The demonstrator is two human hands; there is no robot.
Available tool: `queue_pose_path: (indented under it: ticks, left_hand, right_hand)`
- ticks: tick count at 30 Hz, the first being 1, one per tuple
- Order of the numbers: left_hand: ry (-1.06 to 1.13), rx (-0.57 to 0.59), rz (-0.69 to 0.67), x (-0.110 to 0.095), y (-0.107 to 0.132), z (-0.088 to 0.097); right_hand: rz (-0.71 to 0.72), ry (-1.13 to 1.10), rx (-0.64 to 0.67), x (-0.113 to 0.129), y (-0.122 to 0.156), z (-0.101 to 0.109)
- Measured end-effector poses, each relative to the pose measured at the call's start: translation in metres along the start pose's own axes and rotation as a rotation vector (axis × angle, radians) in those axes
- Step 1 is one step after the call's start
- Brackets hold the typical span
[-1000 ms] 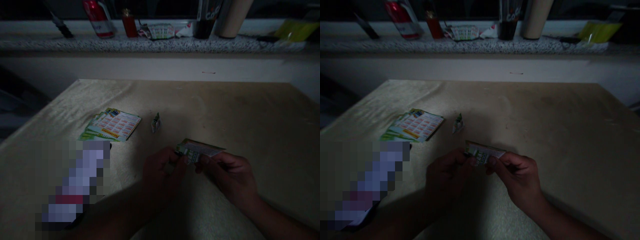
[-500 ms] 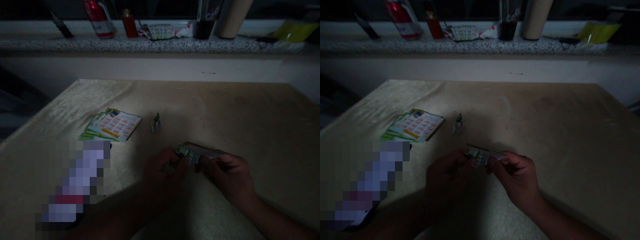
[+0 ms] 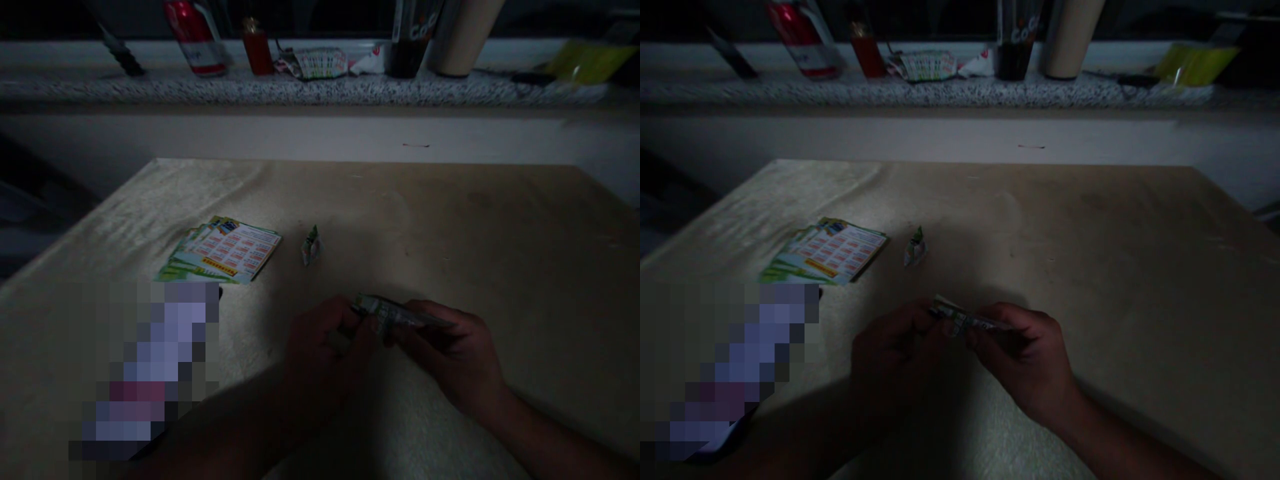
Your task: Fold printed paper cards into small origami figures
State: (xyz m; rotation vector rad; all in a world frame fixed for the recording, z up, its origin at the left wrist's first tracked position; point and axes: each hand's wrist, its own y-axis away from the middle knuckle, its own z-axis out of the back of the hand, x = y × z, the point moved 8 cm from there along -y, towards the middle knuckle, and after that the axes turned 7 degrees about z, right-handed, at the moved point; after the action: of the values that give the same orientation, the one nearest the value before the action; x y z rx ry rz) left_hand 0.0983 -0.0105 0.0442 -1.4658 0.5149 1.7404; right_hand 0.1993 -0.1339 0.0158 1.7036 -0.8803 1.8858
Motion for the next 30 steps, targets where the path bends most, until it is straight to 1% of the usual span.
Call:
queue_pose_path:
  ticks: [5,10,16,21,26,30]
  left_hand:
    - [-0.009,-0.004,-0.010,-0.0012,-0.0005,0.0012]
    - [0.016,0.046,-0.033,0.0006,0.0003,-0.0031]
    - [-0.021,0.008,-0.083,-0.0033,0.0023,-0.0039]
    - [-0.072,0.033,-0.061,-0.0016,0.0014,-0.0049]
    - [-0.103,0.035,-0.051,-0.0004,0.0022,-0.0046]
    - [-0.116,0.034,-0.018,0.0026,0.0016,-0.0051]
  right_hand:
    - [-0.008,-0.003,-0.005,0.0009,-0.0018,0.0014]
    - [-0.047,-0.017,0.015,-0.0025,-0.0031,0.0018]
    - [-0.056,-0.038,-0.007,-0.0060,-0.0022,0.0023]
    - [-0.051,0.003,-0.018,-0.0037,-0.0022,0.0012]
    - [-0.065,0.025,-0.053,-0.0025,-0.0026,0.0035]
    - [-0.080,0.055,-0.059,-0.0020,-0.0025,0.0044]
